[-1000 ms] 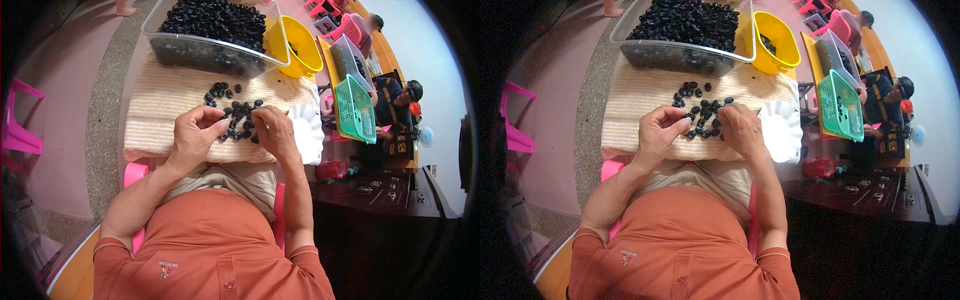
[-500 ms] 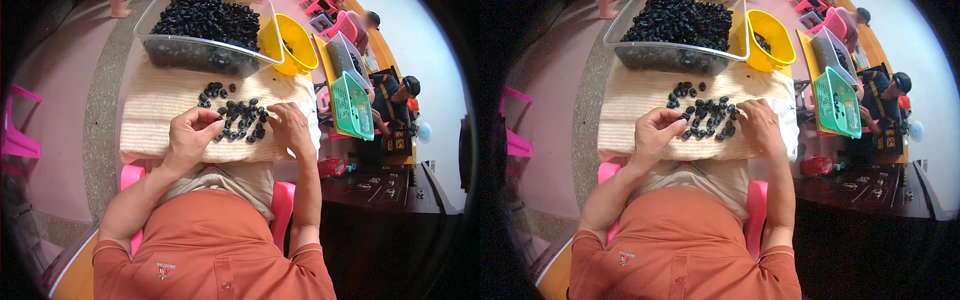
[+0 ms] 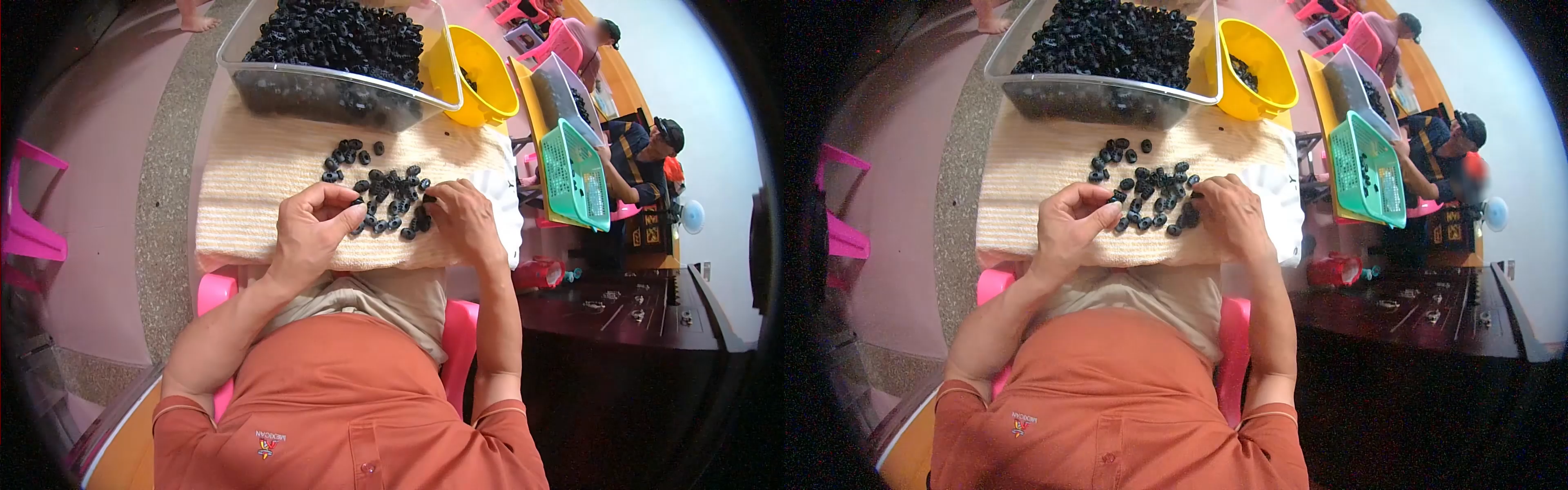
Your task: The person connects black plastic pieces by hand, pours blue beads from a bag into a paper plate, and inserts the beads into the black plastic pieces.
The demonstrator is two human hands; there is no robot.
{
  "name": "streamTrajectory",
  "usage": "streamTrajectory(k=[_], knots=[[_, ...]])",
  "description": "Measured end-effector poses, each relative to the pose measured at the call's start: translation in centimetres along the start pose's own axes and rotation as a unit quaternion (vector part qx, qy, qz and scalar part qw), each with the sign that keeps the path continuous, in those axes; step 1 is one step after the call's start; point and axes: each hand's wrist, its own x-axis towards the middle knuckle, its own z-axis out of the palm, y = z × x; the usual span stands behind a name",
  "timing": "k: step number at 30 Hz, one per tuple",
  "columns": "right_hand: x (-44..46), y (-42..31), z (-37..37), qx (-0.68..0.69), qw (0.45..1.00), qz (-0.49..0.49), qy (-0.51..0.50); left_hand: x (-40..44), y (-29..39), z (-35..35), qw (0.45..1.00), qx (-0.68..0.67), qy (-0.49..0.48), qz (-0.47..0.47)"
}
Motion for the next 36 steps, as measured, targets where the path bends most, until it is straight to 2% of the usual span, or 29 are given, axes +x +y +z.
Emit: streamTrajectory(k=[1, 4, 5, 7, 10, 13, 16, 19, 20, 23, 24, 27, 30, 36], knots=[[0.1, 0.0, -0.1, 0.005, 1.000, -0.005, 0.008, 0.0, 0.0, 0.0, 1.000, -0.003, 0.001, -0.001], [1.0, 0.8, -0.9, 0.185, 0.980, 0.022, 0.063, -0.1, 0.2, 0.1, 1.000, 0.007, 0.005, -0.010], [1.7, 1.1, -1.5, 0.199, 0.974, -0.003, 0.110, -0.1, 0.3, 0.1, 1.000, 0.013, 0.007, -0.013], [4.1, 0.1, -4.6, 0.136, 0.972, -0.076, 0.177, -0.2, -0.2, 0.2, 1.000, 0.004, 0.009, -0.006], [8.3, -1.6, -8.4, 0.052, 0.973, -0.110, 0.197, -0.3, -0.3, 0.4, 1.000, 0.001, 0.019, -0.017], [14.0, -1.6, -9.2, 0.037, 0.984, -0.134, 0.110, -0.4, -0.5, 0.8, 1.000, 0.005, 0.027, -0.012], [19.3, -1.4, -7.7, -0.008, 0.993, -0.077, -0.092, -0.7, -0.2, 0.9, 0.999, -0.004, 0.029, -0.038], [23.6, -0.9, -4.7, 0.010, 0.955, -0.193, -0.227, -0.7, 0.2, 1.0, 0.998, 0.007, 0.032, -0.051], [24.7, -0.7, -4.2, -0.038, 0.941, -0.194, -0.276, -0.7, 0.4, 1.0, 0.998, 0.010, 0.033, -0.058], [25.3, -1.2, -1.9, -0.099, 0.939, -0.195, -0.267, -0.8, 1.6, 0.9, 0.996, 0.038, 0.019, -0.081], [25.3, -0.9, -1.1, -0.084, 0.945, -0.218, -0.230, -0.9, 1.3, 1.0, 0.996, 0.037, 0.016, -0.076], [26.5, -0.6, -0.2, -0.101, 0.934, -0.243, -0.240, -1.0, 1.4, 1.0, 0.996, 0.039, 0.005, -0.079], [26.8, -1.8, -0.4, -0.120, 0.930, -0.220, -0.269, -1.1, 1.3, 1.1, 0.998, 0.047, 0.013, -0.048], [26.9, -1.0, 0.1, -0.102, 0.939, -0.217, -0.246, -1.0, 1.7, 0.9, 0.998, 0.060, 0.018, -0.032]])
